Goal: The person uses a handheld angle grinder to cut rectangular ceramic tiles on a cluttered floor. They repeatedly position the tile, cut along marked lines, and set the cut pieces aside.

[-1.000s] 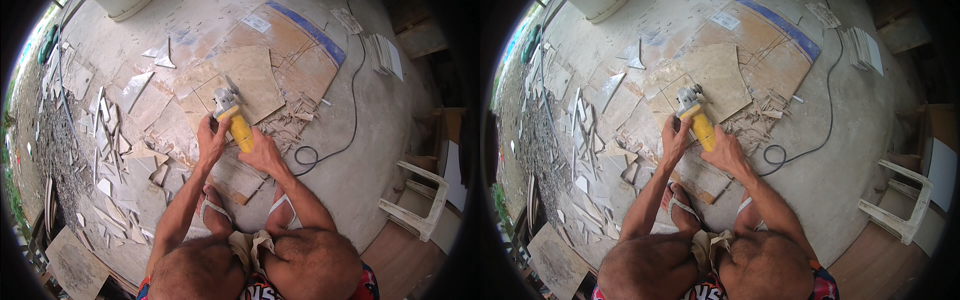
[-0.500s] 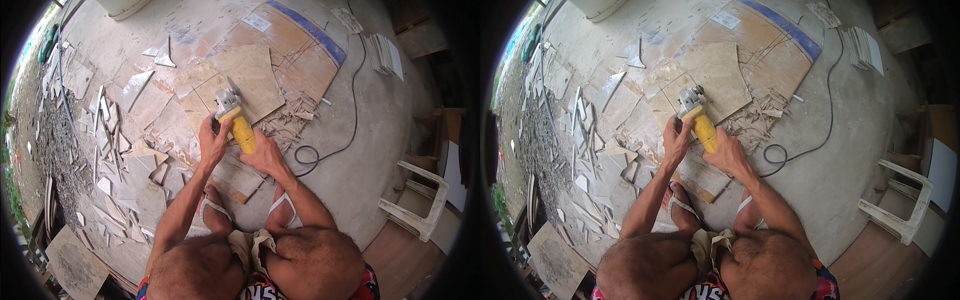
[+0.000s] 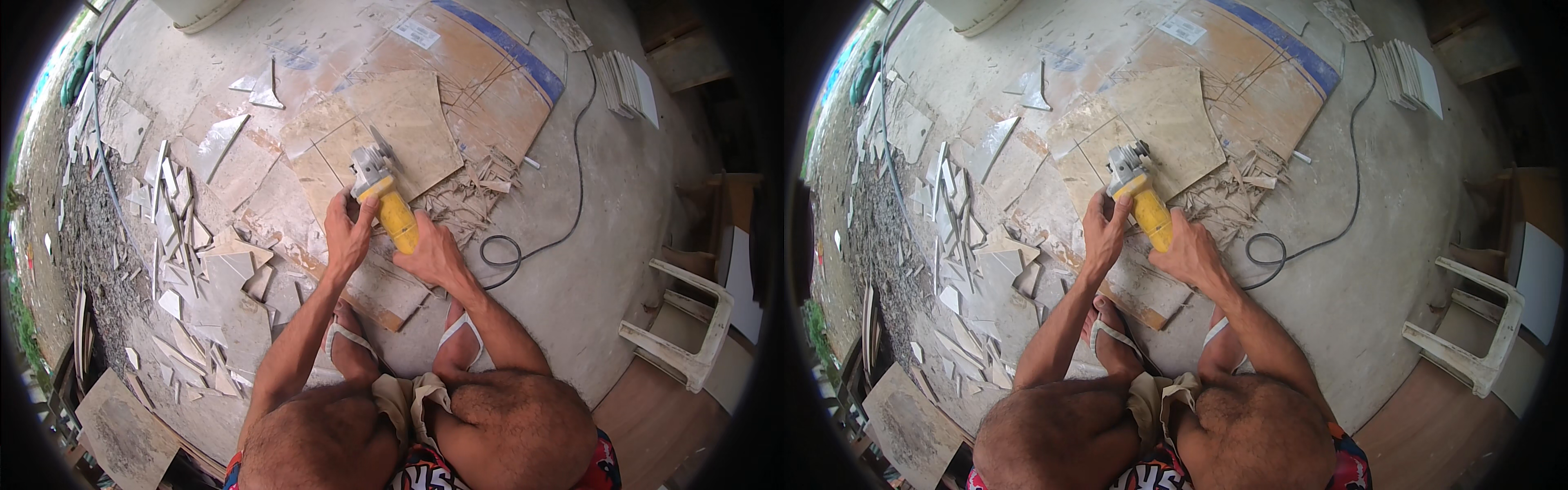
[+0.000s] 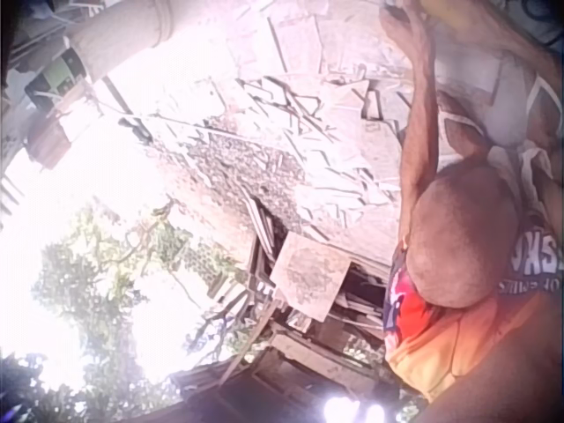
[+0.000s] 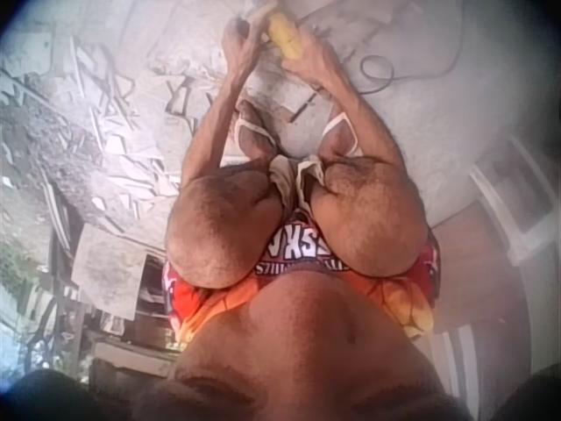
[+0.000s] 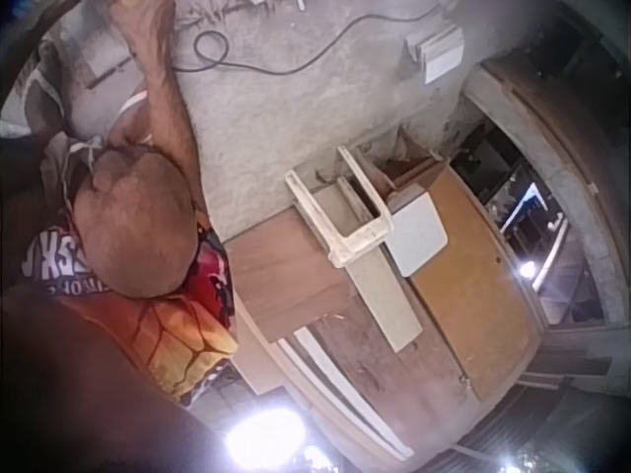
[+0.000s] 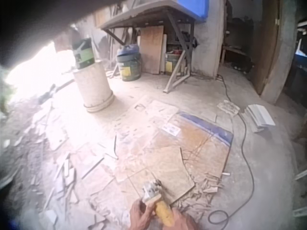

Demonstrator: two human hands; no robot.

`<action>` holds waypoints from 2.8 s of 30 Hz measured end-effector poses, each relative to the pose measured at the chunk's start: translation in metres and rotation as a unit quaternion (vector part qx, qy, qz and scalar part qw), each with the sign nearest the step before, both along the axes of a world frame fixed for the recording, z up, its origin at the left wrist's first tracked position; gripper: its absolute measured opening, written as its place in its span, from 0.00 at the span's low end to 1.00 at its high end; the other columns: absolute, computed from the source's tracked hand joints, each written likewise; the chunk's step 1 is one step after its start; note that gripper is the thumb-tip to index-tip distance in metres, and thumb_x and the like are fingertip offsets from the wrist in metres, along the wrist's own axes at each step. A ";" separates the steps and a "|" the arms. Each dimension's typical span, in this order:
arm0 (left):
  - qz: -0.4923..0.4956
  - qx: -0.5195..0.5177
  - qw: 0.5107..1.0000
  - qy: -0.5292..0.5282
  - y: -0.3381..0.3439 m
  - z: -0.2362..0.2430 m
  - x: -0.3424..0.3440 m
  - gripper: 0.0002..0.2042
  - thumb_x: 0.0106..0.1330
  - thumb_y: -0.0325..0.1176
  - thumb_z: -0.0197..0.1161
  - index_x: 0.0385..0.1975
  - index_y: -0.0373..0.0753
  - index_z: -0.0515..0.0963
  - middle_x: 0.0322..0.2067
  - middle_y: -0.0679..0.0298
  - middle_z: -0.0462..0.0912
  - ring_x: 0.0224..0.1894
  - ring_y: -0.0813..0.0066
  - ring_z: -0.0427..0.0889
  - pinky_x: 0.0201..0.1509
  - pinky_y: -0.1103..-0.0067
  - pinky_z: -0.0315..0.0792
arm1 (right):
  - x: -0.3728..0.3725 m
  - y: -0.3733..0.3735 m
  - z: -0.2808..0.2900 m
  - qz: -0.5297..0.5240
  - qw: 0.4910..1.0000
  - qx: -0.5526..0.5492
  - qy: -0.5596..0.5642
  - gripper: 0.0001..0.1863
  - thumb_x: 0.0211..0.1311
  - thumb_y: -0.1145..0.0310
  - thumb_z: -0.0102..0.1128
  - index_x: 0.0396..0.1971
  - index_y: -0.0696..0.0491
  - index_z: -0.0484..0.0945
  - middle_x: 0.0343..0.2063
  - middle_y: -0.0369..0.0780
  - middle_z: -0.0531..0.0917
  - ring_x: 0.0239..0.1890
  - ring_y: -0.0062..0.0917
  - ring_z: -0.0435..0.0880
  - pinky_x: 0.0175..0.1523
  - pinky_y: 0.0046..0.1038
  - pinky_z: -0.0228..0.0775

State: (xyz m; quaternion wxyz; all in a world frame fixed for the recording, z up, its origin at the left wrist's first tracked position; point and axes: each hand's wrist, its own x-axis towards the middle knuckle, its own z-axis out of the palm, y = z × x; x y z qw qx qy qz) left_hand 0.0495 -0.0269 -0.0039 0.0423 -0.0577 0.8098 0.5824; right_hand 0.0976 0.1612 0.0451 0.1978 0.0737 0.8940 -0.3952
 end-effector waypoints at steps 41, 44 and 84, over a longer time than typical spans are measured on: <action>-0.013 0.009 1.000 -0.017 0.012 0.004 0.035 0.32 0.74 0.52 0.72 0.60 0.25 0.80 0.40 0.54 0.83 0.41 0.67 0.80 0.48 0.69 0.77 | 0.035 0.017 -0.002 -0.001 1.000 0.012 -0.007 0.30 0.50 0.60 0.76 0.48 0.60 0.72 0.34 0.62 0.87 0.42 0.65 0.87 0.46 0.56 0.80; -0.015 0.014 1.000 -0.023 0.013 0.007 0.036 0.32 0.74 0.53 0.72 0.60 0.25 0.80 0.39 0.54 0.82 0.40 0.67 0.80 0.48 0.68 0.77 | 0.037 0.018 -0.005 0.000 1.000 0.011 -0.002 0.30 0.50 0.60 0.76 0.48 0.60 0.72 0.34 0.62 0.87 0.42 0.64 0.87 0.46 0.56 0.80; -0.028 0.013 0.999 -0.037 0.015 0.009 0.047 0.31 0.77 0.51 0.70 0.64 0.26 0.78 0.41 0.59 0.88 0.42 0.75 0.83 0.49 0.75 0.78 | 0.050 0.019 0.003 -0.006 1.000 -0.002 0.000 0.29 0.52 0.61 0.74 0.49 0.59 0.72 0.34 0.62 0.87 0.42 0.66 0.87 0.48 0.58 0.79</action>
